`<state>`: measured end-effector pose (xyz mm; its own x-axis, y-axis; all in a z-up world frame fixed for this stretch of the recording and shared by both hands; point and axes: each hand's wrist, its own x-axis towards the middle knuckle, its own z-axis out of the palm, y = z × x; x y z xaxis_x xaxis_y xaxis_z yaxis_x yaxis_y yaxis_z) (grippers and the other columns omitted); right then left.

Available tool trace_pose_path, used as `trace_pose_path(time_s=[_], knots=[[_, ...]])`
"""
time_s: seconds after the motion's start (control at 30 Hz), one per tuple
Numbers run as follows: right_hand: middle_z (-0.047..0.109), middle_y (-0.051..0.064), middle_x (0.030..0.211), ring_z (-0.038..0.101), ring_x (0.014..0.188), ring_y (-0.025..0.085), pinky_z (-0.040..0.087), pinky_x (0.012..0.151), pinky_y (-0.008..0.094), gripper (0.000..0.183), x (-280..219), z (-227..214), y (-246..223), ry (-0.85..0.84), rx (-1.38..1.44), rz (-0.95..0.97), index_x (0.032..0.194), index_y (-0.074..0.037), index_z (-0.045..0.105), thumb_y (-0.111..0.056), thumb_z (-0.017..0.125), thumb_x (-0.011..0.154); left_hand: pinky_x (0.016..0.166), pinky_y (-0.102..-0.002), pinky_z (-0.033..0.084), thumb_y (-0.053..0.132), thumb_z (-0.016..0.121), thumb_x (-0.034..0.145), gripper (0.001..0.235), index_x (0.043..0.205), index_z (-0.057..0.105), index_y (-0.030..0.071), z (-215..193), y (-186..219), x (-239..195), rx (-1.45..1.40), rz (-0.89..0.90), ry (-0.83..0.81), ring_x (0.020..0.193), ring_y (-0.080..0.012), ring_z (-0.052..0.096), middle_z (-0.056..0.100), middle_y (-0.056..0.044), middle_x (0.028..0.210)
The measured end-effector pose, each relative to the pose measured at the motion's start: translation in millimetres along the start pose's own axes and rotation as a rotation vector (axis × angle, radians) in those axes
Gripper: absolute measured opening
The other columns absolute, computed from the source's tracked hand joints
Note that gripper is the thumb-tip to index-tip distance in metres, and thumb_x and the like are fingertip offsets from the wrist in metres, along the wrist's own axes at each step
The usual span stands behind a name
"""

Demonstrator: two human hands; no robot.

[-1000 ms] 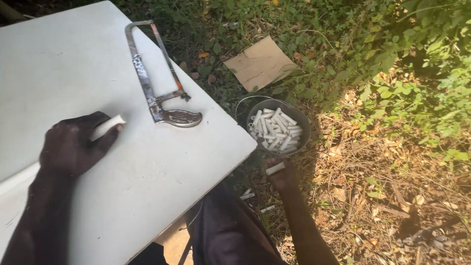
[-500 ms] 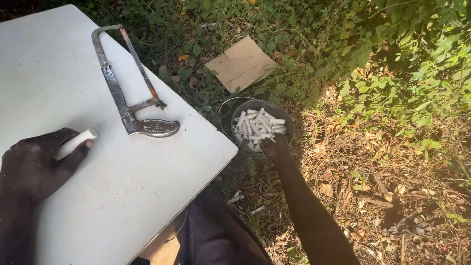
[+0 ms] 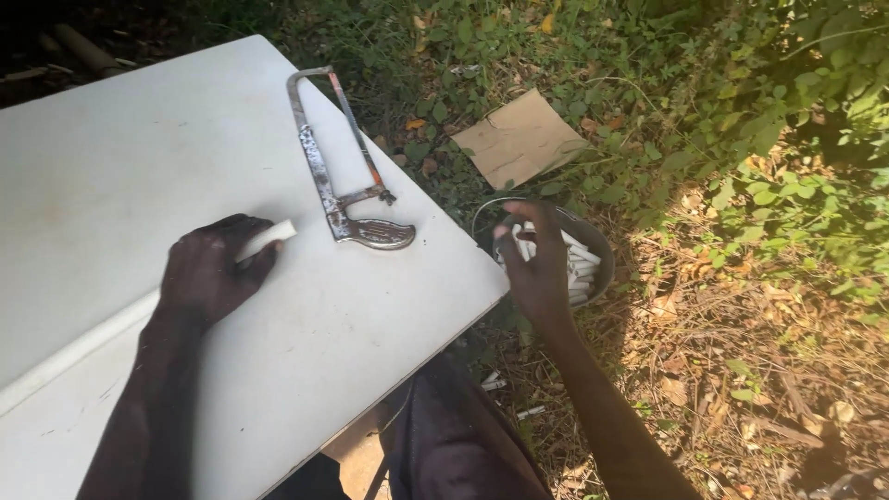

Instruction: Cutting white plastic pipes into small segments using a manual hacksaw on a makeshift workbench.

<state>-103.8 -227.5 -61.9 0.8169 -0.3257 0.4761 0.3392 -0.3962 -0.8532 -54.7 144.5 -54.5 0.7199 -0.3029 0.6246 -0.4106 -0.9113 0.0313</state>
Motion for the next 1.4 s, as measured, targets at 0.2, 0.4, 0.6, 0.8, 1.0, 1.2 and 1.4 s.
trace_pose_path(time_s=[0.2, 0.4, 0.6, 0.8, 1.0, 1.2, 1.4], knots=[[0.057, 0.013, 0.121, 0.052, 0.122, 0.031, 0.046, 0.095, 0.051, 0.038, 1, 74, -52, -0.594, -0.406, -0.577, 0.127, -0.007, 0.059, -0.016, 0.066, 0.09, 0.103, -0.05, 0.051, 0.024, 0.065, 0.091, 0.03, 0.118, 0.071, 0.014, -11, 31, 17, -0.085, -0.068, -0.242, 0.106, -0.0283, 0.069, 0.074, -0.009, 0.107], [0.057, 0.004, 0.099, 0.057, 0.099, 0.022, 0.051, 0.079, 0.04, 0.015, 30, 127, -36, -0.684, -0.797, -0.559, 0.098, -0.012, 0.065, -0.023, 0.066, 0.087, 0.111, -0.051, 0.043, 0.023, 0.07, 0.086, 0.033, 0.119, 0.069, 0.019, -19, 26, -8, -0.052, -0.209, -0.275, 0.109, -0.019, 0.065, 0.07, 0.0, 0.106], [0.058, 0.012, 0.089, 0.064, 0.091, 0.032, 0.054, 0.076, 0.052, 0.028, 49, 97, -52, -0.719, -0.589, -0.324, 0.088, -0.006, 0.059, -0.03, 0.066, 0.076, 0.112, -0.046, 0.044, 0.021, 0.068, 0.09, 0.025, 0.115, 0.071, 0.018, -35, 40, -12, -0.042, -0.323, -0.314, 0.111, -0.0159, 0.064, 0.069, 0.001, 0.108], [0.066, 0.006, 0.089, 0.07, 0.068, 0.015, 0.054, 0.061, 0.034, 0.038, 64, 9, -41, -0.252, -0.087, 0.123, 0.11, -0.016, 0.061, -0.043, 0.06, 0.083, 0.115, -0.045, 0.04, 0.021, 0.067, 0.091, 0.025, 0.115, 0.071, 0.02, -25, 97, 15, -0.112, -0.258, -0.366, 0.113, -0.0128, 0.063, 0.068, 0.002, 0.109], [0.051, 0.007, 0.055, 0.044, 0.034, 0.007, 0.034, 0.03, 0.021, 0.016, 32, -67, -19, 0.029, 0.329, 0.115, 0.094, 0.002, 0.059, -0.014, 0.061, 0.094, 0.113, -0.046, 0.042, 0.022, 0.069, 0.089, 0.019, 0.108, 0.07, 0.019, 20, 155, 64, -0.157, -0.075, -0.363, 0.111, -0.0127, 0.061, 0.064, 0.004, 0.104], [0.048, 0.004, 0.051, 0.047, 0.037, 0.011, 0.042, 0.035, 0.022, 0.036, -29, -97, -39, -0.037, 0.302, 0.206, 0.081, -0.004, 0.059, -0.025, 0.041, 0.104, 0.113, -0.049, 0.041, 0.02, 0.072, 0.087, 0.019, 0.105, 0.067, 0.016, 31, 191, 88, -0.189, -0.077, -0.324, 0.11, -0.0155, 0.062, 0.063, 0.002, 0.102], [0.045, 0.003, 0.045, 0.043, 0.032, 0.01, 0.039, 0.033, 0.02, 0.038, -47, -88, -5, -0.103, 0.208, 0.148, 0.074, -0.004, 0.058, -0.023, 0.044, 0.104, 0.11, -0.047, 0.044, 0.02, 0.071, 0.088, 0.019, 0.106, 0.068, 0.015, 66, 194, 103, -0.226, -0.103, -0.304, 0.111, -0.0162, 0.061, 0.062, 0.001, 0.103]])
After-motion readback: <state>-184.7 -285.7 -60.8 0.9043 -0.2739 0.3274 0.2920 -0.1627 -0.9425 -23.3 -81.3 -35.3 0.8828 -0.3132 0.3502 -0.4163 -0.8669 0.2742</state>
